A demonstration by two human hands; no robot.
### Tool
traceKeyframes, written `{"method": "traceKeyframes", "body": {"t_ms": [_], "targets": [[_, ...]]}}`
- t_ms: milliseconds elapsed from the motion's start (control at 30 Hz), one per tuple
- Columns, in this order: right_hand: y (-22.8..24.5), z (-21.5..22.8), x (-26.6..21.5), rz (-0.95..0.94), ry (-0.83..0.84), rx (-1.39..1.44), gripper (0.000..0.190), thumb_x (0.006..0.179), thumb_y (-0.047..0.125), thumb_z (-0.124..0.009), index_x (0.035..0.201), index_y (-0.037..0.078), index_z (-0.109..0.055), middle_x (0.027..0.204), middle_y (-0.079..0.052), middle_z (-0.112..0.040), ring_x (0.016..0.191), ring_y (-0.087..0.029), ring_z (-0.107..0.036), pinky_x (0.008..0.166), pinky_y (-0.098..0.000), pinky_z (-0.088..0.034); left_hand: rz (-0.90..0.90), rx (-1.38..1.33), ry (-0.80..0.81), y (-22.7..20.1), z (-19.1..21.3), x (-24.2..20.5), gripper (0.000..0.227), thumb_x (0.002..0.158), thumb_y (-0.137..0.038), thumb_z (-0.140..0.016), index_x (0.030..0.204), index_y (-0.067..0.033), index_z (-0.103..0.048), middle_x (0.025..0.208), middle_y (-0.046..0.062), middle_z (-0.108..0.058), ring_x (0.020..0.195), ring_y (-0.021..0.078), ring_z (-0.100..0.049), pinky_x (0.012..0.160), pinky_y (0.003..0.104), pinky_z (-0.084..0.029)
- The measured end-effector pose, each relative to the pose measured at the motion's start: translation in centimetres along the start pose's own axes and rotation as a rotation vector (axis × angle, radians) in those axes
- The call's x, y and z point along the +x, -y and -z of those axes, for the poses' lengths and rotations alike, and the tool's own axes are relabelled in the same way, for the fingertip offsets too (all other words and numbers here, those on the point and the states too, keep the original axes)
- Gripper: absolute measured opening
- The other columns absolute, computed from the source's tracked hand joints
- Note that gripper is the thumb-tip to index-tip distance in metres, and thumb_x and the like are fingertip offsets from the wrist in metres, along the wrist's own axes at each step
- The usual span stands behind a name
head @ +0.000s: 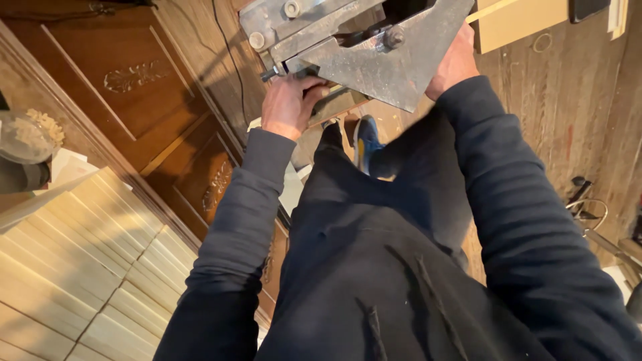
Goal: Using a manual mitre cutter to cut wooden strips for frames.
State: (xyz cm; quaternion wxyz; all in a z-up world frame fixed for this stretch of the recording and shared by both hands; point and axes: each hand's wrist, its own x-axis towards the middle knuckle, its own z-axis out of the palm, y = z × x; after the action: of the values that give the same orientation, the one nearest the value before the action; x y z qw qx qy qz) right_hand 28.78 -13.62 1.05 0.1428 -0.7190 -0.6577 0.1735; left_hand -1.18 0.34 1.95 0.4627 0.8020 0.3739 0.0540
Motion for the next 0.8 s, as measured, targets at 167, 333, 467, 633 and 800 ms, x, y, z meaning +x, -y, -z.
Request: {"method": "traceKeyframes", "body": {"t_ms": [167, 333, 467, 633, 800], "targets": [[-3.4, -4.0, -2.0, -0.132, -0.009, 0.267, 0.043, 0.096, 0.022, -0.077, 0.13, 0.003, -0.062, 0.129, -0.016, -0.065, 0.122, -0.036, -0.06, 0.106, -0.0477, -0.046, -0.008, 0.003, 0.006, 1.0, -0.5, -0.3, 0.021, 0.093, -0.027, -0.072, 0.103, -0.0105, -0.08, 0.092, 0.023, -0.068, 0.09, 0.0432, -0.062, 0.082, 0.051, -0.049], [-4.9, -5.2, -2.3, -0.257, -0.003, 0.503, 0.049, 0.102, 0.024, -0.074, 0.142, 0.003, -0.055, 0.137, -0.014, -0.062, 0.128, -0.028, -0.061, 0.11, -0.0402, -0.049, -0.05, 0.006, -0.028, 1.2, -0.6, 0.1, 0.02, 0.09, -0.026, -0.074, 0.099, -0.0101, -0.081, 0.092, 0.019, -0.07, 0.093, 0.0414, -0.064, 0.081, 0.05, -0.049], [-2.4, -3.2, -1.6, -0.16, 0.007, 0.365, 0.051, 0.105, 0.024, -0.073, 0.147, 0.001, -0.055, 0.142, -0.017, -0.061, 0.132, -0.033, -0.058, 0.114, -0.0431, -0.043, -0.077, -0.016, -0.055, 1.4, -0.6, -0.7, 0.02, 0.091, -0.026, -0.073, 0.1, -0.0095, -0.081, 0.094, 0.019, -0.071, 0.094, 0.0407, -0.064, 0.083, 0.049, -0.05], [-1.2, -1.0, 0.1, -0.078, 0.04, 0.23, 0.05, 0.105, 0.028, -0.066, 0.147, 0.002, -0.056, 0.146, -0.017, -0.061, 0.137, -0.037, -0.053, 0.118, -0.0516, -0.031, -0.025, -0.037, -0.06, 0.7, -0.2, 0.1, 0.023, 0.088, -0.027, -0.074, 0.101, -0.0089, -0.08, 0.094, 0.019, -0.072, 0.092, 0.0408, -0.066, 0.079, 0.05, -0.051], [-0.6, 0.9, 0.1, 0.067, 0.146, -0.064, 0.044, 0.101, 0.033, -0.068, 0.139, 0.013, -0.067, 0.141, -0.018, -0.064, 0.133, -0.042, -0.052, 0.108, -0.0608, -0.028, -0.025, -0.046, -0.045, 0.6, -0.2, -0.6, 0.021, 0.092, -0.026, -0.073, 0.102, -0.0094, -0.079, 0.093, 0.021, -0.071, 0.09, 0.0402, -0.068, 0.08, 0.05, -0.053]]}}
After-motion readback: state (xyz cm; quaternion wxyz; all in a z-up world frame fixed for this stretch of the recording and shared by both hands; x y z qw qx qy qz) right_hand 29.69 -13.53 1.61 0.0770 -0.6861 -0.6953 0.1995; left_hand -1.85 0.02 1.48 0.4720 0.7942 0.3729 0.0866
